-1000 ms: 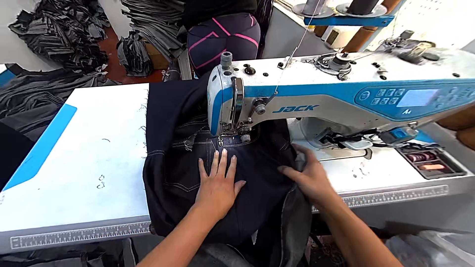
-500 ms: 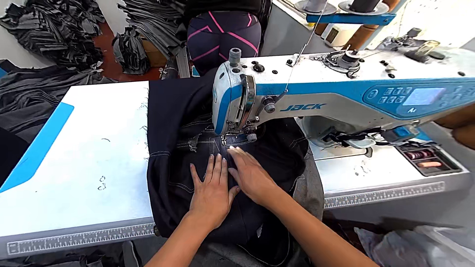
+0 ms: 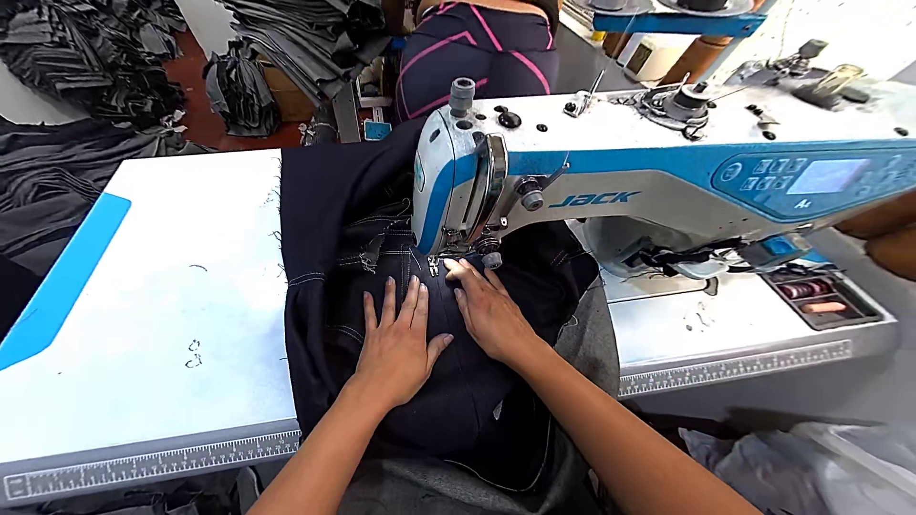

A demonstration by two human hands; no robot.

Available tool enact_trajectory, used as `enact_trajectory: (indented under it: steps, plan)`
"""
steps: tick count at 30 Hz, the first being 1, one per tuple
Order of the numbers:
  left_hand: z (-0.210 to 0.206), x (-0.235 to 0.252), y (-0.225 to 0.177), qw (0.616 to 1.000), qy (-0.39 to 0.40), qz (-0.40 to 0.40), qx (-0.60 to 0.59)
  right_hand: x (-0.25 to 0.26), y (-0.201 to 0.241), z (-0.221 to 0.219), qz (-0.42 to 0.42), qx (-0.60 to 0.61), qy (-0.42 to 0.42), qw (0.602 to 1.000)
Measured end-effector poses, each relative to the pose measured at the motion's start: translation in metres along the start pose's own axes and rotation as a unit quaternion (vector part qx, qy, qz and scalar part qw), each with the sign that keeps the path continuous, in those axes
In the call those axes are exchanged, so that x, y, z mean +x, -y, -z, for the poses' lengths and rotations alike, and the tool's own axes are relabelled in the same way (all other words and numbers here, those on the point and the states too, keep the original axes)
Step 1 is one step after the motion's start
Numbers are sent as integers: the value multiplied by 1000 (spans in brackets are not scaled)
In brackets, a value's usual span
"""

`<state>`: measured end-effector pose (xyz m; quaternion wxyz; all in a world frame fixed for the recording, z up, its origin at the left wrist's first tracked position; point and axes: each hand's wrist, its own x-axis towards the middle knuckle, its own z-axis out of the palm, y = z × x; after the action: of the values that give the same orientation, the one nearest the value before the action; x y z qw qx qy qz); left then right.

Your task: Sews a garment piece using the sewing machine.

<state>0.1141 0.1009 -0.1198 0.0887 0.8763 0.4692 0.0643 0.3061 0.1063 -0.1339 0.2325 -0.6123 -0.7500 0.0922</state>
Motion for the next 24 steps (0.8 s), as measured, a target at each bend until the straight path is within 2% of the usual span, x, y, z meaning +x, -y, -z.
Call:
enact_trajectory:
  steps: [9,14,19,21,23,24]
  plan:
    - [2,13,8,1000,6,-8,1,13,-2,1,-14,7,9,1000]
    - [15,47,22,999,48,8,-2,41,-3,4,-40,-28,10,999]
    - [29,72,35,995,92,6,-24,63,-15,-2,-68,41,-4,997]
    - [38,49,34,996,35,-33,-76,49,-11,12,-30,78,-54,995]
    - [44,6,40,986,-109,-81,-93,15,-6,40,5,26,-126,992]
    - [45,-21,45,975,-192,-66,-91,-11,-11,49,2,-27,-147,989]
